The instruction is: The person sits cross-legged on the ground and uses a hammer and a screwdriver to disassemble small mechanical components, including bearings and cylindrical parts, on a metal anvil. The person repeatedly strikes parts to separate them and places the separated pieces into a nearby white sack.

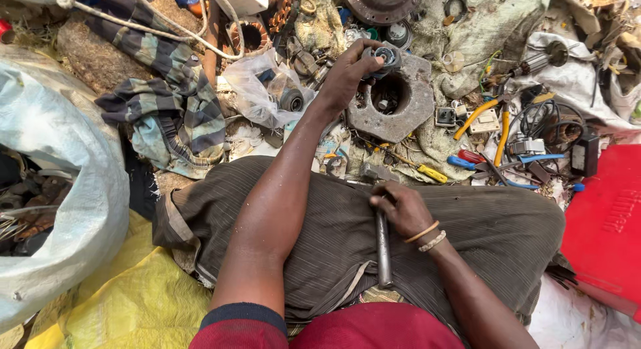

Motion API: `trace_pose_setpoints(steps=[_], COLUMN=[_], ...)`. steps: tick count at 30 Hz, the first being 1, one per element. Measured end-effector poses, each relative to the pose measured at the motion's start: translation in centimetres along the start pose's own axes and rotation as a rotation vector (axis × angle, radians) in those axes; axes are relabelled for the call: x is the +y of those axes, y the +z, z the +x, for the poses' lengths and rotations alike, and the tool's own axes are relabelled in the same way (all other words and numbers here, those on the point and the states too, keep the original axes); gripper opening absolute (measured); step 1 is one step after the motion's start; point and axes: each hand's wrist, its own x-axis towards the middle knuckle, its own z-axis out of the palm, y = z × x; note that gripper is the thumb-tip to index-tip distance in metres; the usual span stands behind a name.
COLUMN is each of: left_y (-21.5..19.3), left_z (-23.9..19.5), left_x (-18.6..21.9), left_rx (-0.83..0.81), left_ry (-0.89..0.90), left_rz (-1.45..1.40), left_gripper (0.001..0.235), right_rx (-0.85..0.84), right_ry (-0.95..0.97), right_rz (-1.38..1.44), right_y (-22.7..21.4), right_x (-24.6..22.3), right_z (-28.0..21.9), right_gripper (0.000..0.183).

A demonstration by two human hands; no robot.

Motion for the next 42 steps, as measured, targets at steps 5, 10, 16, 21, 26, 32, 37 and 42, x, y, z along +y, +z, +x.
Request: trace_pose_setpoints(steps=[5,10,16,21,26,32,37,42], left_y=[2.0,5.9,8.1,7.8,7.7,7.8,7.6,7.9], left_z=[-1.5,-4.1,-6.3,-6.4,-6.2,-5.7,-5.6,-5.5], left_x=[-0.1,1.0,2.1,2.8,1.7,0.9,0.5,1.5], left_rx=[-0.335,-0.562,-0.297,-0.302,-0.270,-0.218,-0.230,-0.213], left_ry=[-0.002,0.031,0.373,0.287,0.209,0.133,0.026,0.171], left_rz=[-0.002,0.232,0.635,0.821,0.729,0.530,0.327,0.300], left_gripper=[0.060,0.057,0.074,0.070,0.074,0.074,0.076,0.078], right_rx=[0.597,0.621,0.564,0.489,0.393,0.382,0.398,0.606], right_ry=[-0.264,-0.213,-0.014,0.009,-0.038,-0.067,-0.151,-0.193], right_rz=[0.110,0.515,0.618,0.486,0.574,0.733,0.826,0.994], right_y=[-3.7,-6.7,-6.7,-7.7,-8.1,-8.6,-8.4,-7.8], right_x=[-2.8,-4.9,-3.7,-3.5,-3.4,-3.1,-2.8,-3.9], right_z=[-0.4,0.6,0.5,0.0,-0.2,0.6,0.6,1.0], right_gripper=[0.072,0.045,0.015,0.015,0.028,0.039,0.046,0.065])
